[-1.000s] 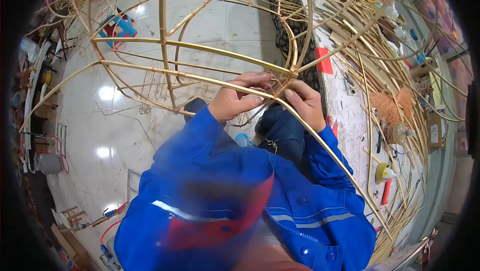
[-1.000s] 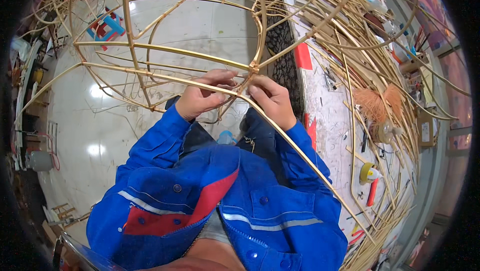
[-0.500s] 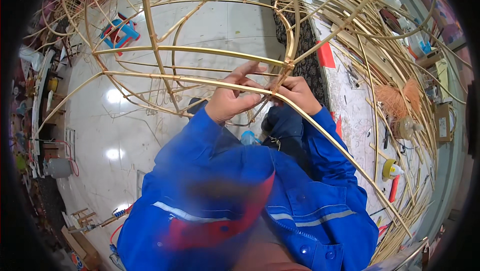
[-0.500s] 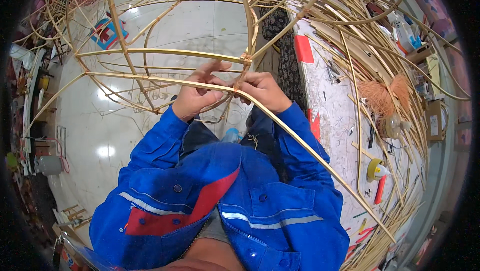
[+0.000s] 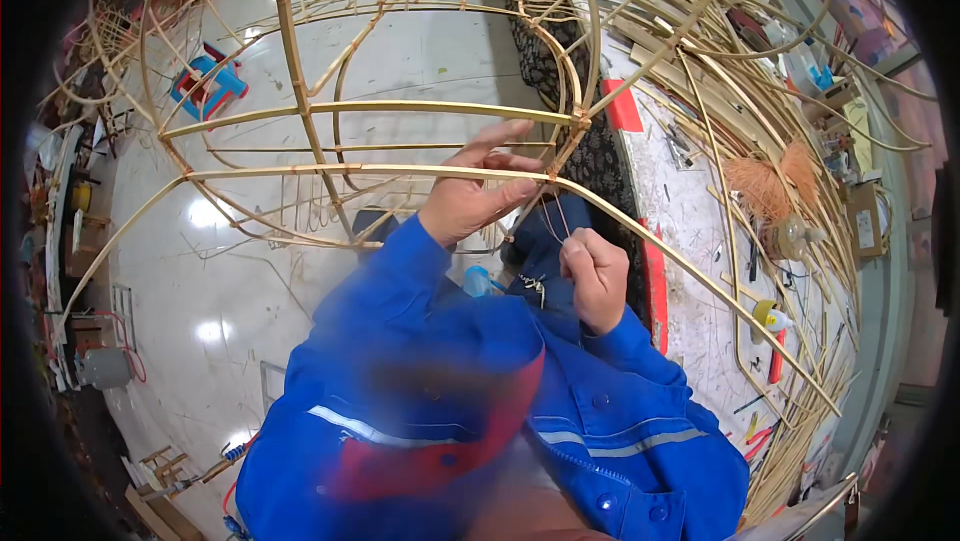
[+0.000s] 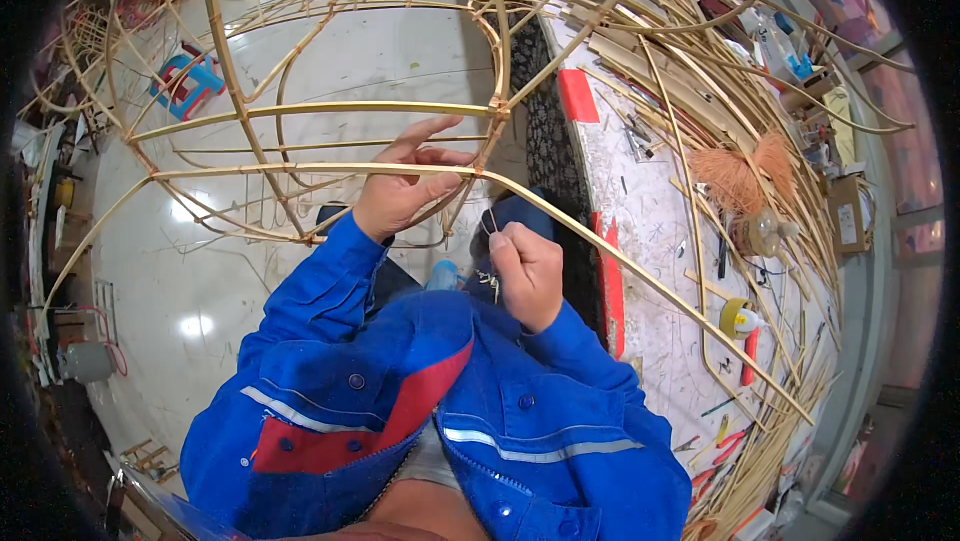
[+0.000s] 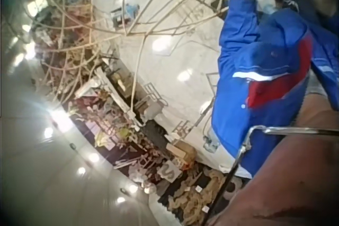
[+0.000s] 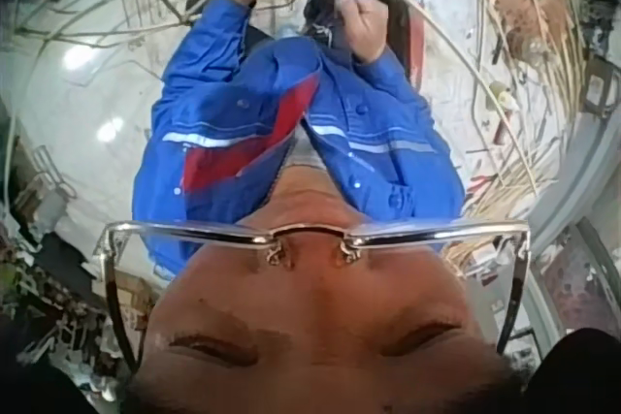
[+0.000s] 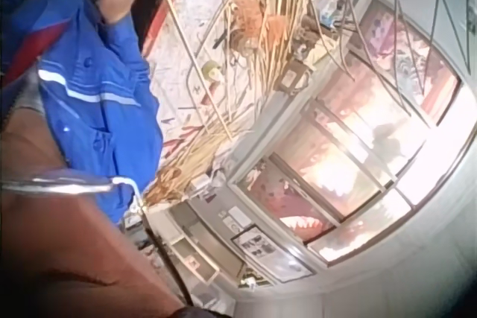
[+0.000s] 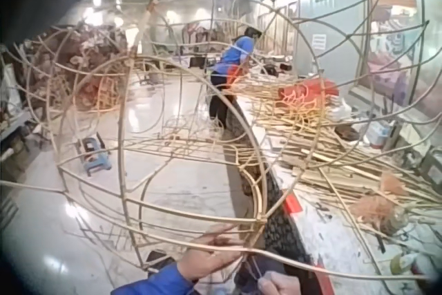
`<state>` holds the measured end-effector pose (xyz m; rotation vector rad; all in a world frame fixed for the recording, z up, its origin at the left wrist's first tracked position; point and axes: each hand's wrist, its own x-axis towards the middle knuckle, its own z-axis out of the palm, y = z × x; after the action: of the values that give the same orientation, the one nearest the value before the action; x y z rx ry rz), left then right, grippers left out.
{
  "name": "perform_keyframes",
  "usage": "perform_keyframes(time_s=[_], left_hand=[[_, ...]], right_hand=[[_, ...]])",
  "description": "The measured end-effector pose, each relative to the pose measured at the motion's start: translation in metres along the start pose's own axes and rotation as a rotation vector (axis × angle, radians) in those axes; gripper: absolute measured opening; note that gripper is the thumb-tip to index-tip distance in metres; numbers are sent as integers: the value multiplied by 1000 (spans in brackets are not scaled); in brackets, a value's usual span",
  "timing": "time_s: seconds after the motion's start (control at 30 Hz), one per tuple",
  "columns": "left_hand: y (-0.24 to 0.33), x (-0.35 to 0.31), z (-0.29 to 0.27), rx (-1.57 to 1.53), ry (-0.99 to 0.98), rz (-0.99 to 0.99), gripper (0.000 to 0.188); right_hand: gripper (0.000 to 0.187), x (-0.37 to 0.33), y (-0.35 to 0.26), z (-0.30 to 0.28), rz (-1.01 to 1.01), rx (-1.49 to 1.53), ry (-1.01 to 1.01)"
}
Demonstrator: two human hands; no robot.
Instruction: The person binds bamboo strips on a large frame using wire, applies glue to the joints from a bottle, cuts wire using pliers, and ties additional bamboo strips together by hand.
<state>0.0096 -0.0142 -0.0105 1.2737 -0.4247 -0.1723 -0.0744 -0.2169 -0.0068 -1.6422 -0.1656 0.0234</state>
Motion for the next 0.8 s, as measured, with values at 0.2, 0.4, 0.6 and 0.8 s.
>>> perform_keyframes(time_s=[0.2, 0.4, 0.6, 0.8], left_hand=[[-23, 7, 8, -110, -48, 51, 39], [-28, 13, 9, -195, -68, 48, 17], [-30, 9, 13, -147, 111, -64, 19], [-26, -7, 24, -72, 197, -156, 21]], right_hand=[[13, 11, -60, -1, -357, -415, -38], [10, 77, -85, 16, -491, -541, 19], [11, 85, -82, 26, -548, -683, 26], [8, 76, -72, 39, -631, -631, -18]])
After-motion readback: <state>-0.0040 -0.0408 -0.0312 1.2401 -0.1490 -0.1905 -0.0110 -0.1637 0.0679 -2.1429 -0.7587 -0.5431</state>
